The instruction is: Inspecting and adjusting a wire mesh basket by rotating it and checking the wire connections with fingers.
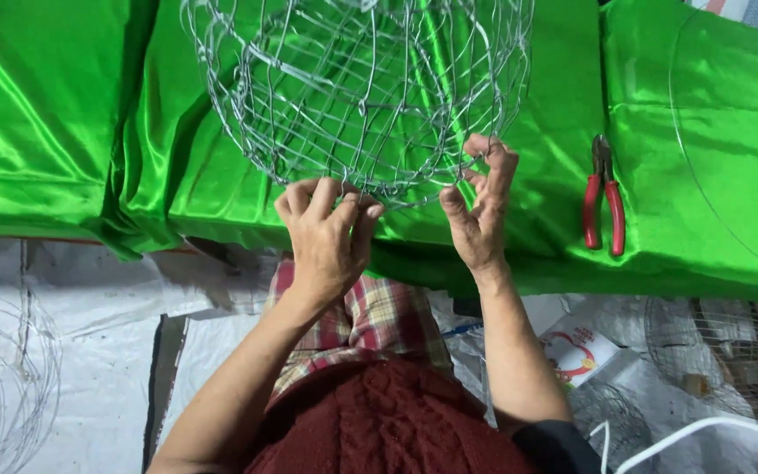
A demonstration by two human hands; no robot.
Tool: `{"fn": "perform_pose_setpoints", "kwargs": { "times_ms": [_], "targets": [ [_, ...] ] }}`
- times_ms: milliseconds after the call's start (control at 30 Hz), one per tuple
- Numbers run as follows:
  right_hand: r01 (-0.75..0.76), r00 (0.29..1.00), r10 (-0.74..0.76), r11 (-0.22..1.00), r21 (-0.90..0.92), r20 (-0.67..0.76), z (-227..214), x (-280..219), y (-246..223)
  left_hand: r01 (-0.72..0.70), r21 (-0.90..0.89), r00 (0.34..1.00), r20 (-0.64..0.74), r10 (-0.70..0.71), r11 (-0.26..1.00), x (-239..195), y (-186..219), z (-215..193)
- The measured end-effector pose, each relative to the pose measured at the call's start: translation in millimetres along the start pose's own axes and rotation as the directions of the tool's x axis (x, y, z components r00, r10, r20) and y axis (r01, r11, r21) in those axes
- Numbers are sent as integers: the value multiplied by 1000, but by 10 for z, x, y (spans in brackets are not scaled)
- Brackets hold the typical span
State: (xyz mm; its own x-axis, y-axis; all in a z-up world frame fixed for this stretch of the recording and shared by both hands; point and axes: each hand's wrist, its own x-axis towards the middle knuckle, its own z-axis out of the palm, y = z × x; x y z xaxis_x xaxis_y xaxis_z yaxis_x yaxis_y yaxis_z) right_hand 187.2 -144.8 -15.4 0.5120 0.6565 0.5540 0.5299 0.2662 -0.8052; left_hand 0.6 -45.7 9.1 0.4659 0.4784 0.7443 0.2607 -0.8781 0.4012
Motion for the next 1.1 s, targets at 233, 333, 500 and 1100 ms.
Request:
{"fn": "perform_pose_setpoints", "kwargs": {
  "times_ms": [233, 333, 500, 1100],
  "targets": [
    [-34, 999, 34, 997, 76, 11, -74, -5, -23, 130, -85, 991, 42, -127, 988, 151, 240, -91],
    [-38, 999, 37, 998, 52, 11, -103, -5, 85, 127, -107, 992, 33, -124, 986, 129, 240, -36],
    [-12, 999, 12, 1000, 3, -30, -66, 22, 257, 92, -150, 995, 39, -87, 984, 115, 229, 12],
    [-44, 997, 43, 999, -12, -68, 134, 49, -107, -2, -385, 995, 93, 40, 923, 178, -60, -296]
  ]
}}
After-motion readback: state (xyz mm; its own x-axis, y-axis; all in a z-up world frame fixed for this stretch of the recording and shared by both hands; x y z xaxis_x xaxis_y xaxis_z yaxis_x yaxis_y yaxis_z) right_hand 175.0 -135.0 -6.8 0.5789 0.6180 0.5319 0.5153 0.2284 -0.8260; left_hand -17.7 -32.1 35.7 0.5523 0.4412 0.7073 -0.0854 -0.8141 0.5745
